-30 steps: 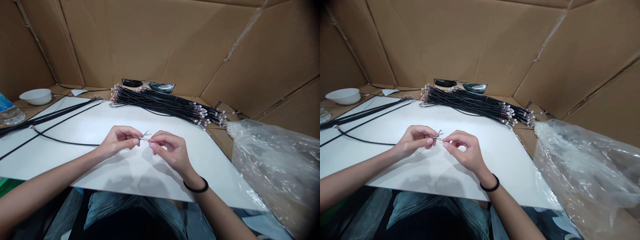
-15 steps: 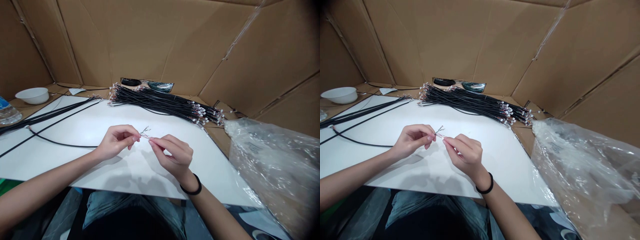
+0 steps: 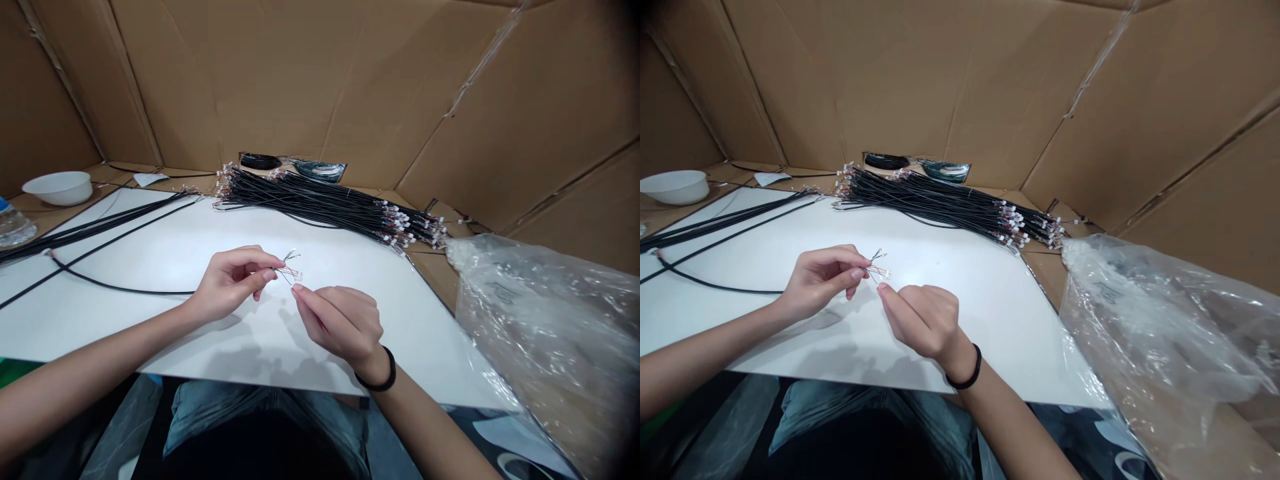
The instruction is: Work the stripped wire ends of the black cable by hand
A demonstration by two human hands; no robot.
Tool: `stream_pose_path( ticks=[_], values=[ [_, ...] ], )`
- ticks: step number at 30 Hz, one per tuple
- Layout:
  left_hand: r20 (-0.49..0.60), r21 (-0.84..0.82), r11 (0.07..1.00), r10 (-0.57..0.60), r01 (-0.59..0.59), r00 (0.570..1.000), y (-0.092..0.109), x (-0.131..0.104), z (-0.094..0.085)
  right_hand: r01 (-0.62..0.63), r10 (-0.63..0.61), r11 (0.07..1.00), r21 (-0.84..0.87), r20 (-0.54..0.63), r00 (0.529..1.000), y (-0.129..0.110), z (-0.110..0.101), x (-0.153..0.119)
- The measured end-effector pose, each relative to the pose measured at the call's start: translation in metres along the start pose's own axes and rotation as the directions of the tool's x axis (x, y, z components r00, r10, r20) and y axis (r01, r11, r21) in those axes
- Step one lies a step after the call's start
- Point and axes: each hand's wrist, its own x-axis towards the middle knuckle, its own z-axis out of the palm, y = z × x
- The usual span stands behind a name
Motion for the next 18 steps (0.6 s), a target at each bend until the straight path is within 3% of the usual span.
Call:
stream_pose_path(
  ticks=[5,11,14,18],
  values=[
    [-0.027,-0.028,0.999,-0.019,0.019,0.999,-0.001,0.002,0.001,0.039,-0.039,0.999,-0.026,0.033,0.999,0.000,-0.002,0.001],
    [-0.025,-0.056,0.998,0.013,-0.014,1.000,0.000,0.002,0.003,-0.006,0.004,0.999,0.049,0.022,1.000,-0.001,-0.001,0.002],
    [-0.027,-0.045,0.999,0.016,-0.018,1.000,0.000,0.001,0.003,-0.160,0.161,0.975,0.156,0.010,0.987,-0.002,0.000,0.006],
    [-0.006,-0.019,1.000,0.020,-0.020,1.000,-0.001,-0.001,0.003,-0.371,0.384,0.874,0.312,0.023,0.923,-0.001,0.001,0.013]
  ],
)
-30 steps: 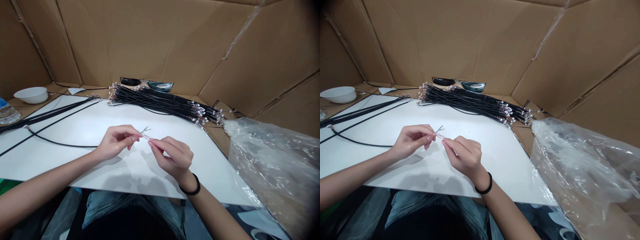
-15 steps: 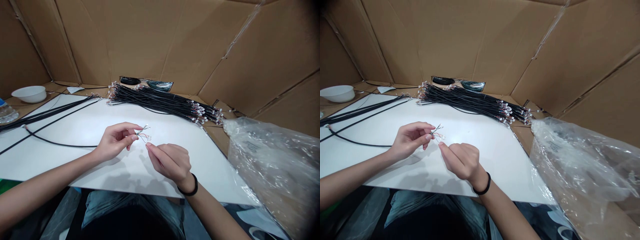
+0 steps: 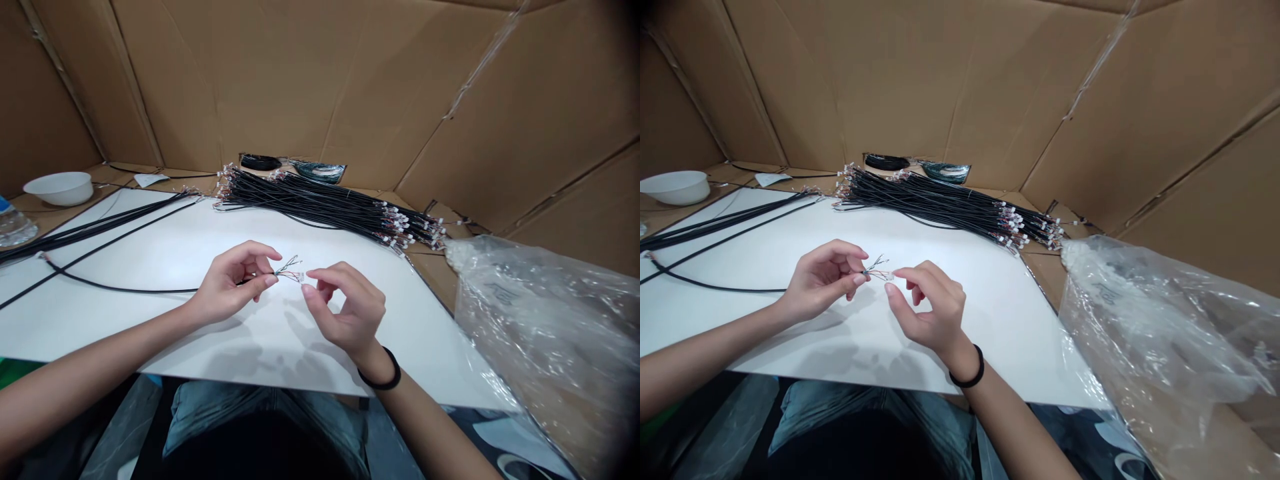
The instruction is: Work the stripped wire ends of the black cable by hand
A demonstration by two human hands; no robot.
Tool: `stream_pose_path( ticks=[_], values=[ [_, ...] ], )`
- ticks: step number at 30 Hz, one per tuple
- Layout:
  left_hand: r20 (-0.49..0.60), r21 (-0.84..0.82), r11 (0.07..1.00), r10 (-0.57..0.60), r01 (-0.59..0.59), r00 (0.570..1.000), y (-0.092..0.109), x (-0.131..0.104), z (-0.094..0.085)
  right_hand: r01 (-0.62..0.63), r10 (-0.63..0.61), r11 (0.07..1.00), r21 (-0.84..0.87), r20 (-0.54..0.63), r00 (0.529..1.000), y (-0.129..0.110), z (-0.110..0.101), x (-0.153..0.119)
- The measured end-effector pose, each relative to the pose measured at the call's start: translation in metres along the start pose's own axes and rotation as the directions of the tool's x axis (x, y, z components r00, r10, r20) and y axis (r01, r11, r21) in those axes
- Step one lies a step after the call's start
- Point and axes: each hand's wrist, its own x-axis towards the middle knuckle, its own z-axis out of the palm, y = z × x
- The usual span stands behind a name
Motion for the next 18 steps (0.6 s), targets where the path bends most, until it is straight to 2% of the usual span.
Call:
stream_pose_path(
  ticks=[3,18],
  values=[
    [0.028,0.016,1.000,0.007,-0.007,1.000,-0.0008,-0.0009,-0.0004,-0.049,0.048,0.998,0.031,0.020,0.999,0.0004,0.0012,0.0018],
    [0.047,0.017,1.000,0.022,-0.023,0.999,-0.0017,-0.0020,-0.0006,0.012,-0.012,1.000,0.001,0.050,0.999,0.0059,0.0033,-0.0013]
  ],
)
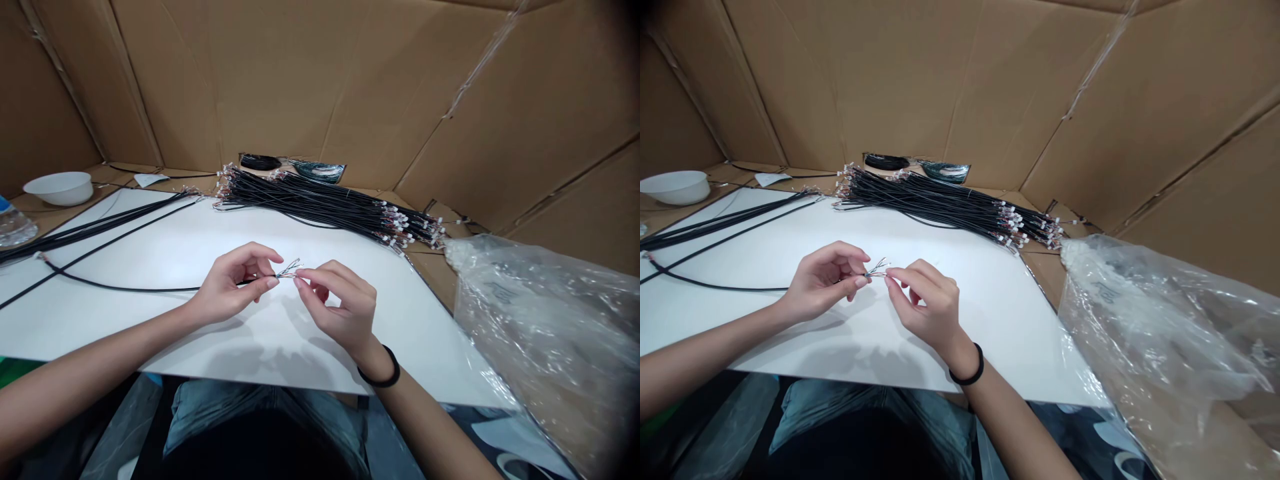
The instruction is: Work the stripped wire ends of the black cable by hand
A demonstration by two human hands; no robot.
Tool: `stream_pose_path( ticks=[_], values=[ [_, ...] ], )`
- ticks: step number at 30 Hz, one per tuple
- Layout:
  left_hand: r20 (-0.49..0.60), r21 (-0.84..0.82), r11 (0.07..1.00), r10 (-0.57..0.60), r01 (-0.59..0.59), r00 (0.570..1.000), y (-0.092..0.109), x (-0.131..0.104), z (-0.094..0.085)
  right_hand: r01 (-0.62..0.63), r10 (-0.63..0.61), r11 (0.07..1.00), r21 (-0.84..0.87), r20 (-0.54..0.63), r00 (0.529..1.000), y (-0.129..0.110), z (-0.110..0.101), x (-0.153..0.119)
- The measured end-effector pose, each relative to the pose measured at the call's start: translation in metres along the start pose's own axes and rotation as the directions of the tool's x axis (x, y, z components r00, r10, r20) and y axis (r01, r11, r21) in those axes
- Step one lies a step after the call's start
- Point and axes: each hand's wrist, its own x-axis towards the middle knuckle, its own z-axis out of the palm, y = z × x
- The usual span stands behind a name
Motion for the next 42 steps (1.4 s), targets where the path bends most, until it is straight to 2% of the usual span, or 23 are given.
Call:
stream_pose_path(
  ticks=[16,25,30,35,42],
  values=[
    [-0.012,0.007,1.000,-0.002,0.003,1.000,-0.001,0.001,-0.001,-0.022,0.022,1.000,0.016,0.010,1.000,-0.002,-0.002,0.000],
    [-0.021,-0.034,0.999,-0.039,0.038,0.999,-0.001,0.003,-0.002,-0.052,0.045,0.989,0.140,0.053,0.998,-0.003,-0.004,0.002],
    [-0.002,-0.100,0.994,-0.042,0.041,0.999,0.000,0.004,-0.003,-0.142,0.116,0.959,0.244,0.117,0.986,-0.001,-0.006,0.004],
    [0.027,-0.135,0.989,-0.063,0.066,0.998,0.001,0.005,-0.005,-0.341,0.248,0.843,0.416,0.261,0.933,0.004,-0.008,0.004],
    [0.089,-0.140,0.986,-0.079,0.091,0.993,0.002,0.005,-0.007,-0.578,0.344,0.510,0.638,0.464,0.816,0.008,-0.007,0.005]
  ],
)
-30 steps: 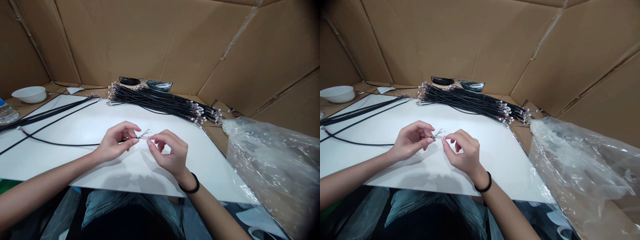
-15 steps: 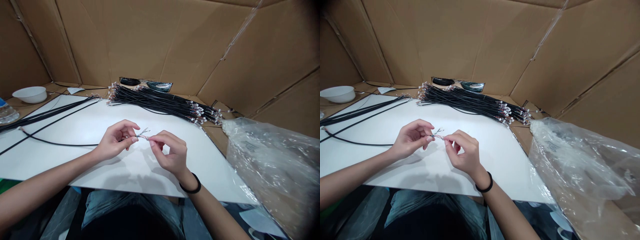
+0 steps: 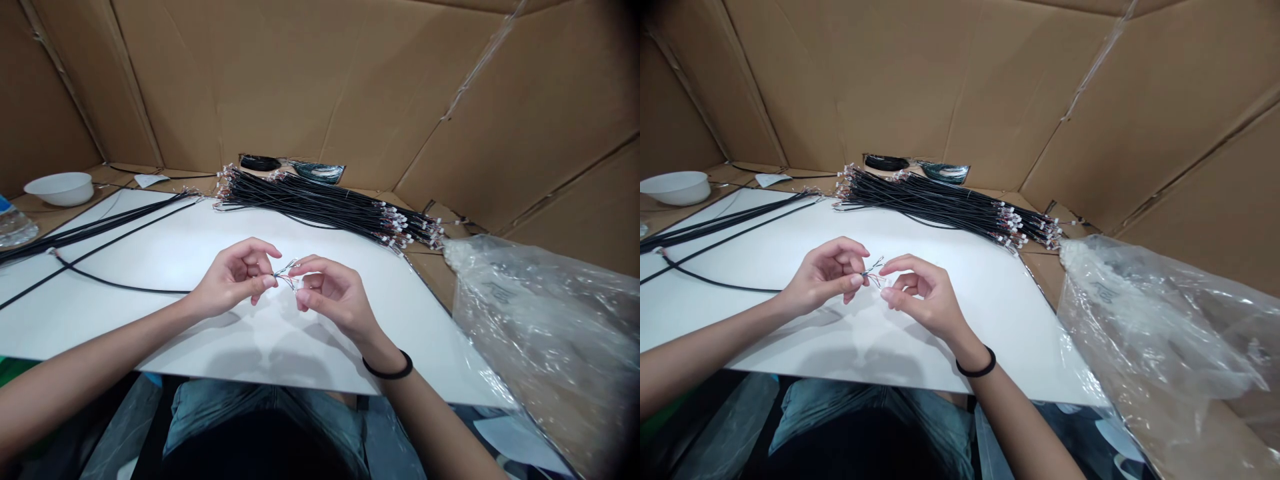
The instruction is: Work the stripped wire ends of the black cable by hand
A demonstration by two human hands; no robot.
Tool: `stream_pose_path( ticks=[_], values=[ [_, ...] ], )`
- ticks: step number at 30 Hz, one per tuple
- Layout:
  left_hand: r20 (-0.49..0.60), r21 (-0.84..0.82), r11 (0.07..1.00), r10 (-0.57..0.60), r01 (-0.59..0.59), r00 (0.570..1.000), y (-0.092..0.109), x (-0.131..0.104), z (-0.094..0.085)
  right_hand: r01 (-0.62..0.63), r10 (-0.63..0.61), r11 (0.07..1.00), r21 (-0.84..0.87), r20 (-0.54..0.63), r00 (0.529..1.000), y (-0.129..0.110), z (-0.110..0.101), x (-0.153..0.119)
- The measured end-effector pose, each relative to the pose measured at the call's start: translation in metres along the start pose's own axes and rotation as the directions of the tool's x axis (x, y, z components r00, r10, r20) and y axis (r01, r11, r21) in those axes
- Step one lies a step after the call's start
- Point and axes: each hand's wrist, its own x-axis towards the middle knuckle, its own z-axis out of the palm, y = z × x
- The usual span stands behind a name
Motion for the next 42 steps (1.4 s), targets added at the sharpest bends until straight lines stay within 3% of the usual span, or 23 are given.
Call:
stream_pose_path(
  ticks=[5,17,32,42],
  values=[
    [0.027,-0.045,0.998,-0.043,0.044,0.999,0.0009,0.0001,-0.0005,-0.095,0.090,0.989,0.113,0.045,0.995,0.0009,-0.0019,-0.0003],
    [0.102,-0.085,0.992,-0.083,0.092,0.991,0.0026,-0.0006,0.0009,-0.155,0.121,0.965,0.211,0.164,0.979,0.0000,-0.0009,0.0009],
    [0.082,-0.080,0.985,-0.145,0.151,0.986,0.0007,0.0007,0.0019,-0.092,0.093,0.996,-0.017,0.069,0.993,0.0042,-0.0007,0.0020],
    [0.085,-0.053,0.988,-0.139,0.144,0.987,-0.0056,0.0006,-0.0014,-0.146,0.144,0.989,0.030,0.045,0.989,0.0056,-0.0010,0.0040]
  ],
)
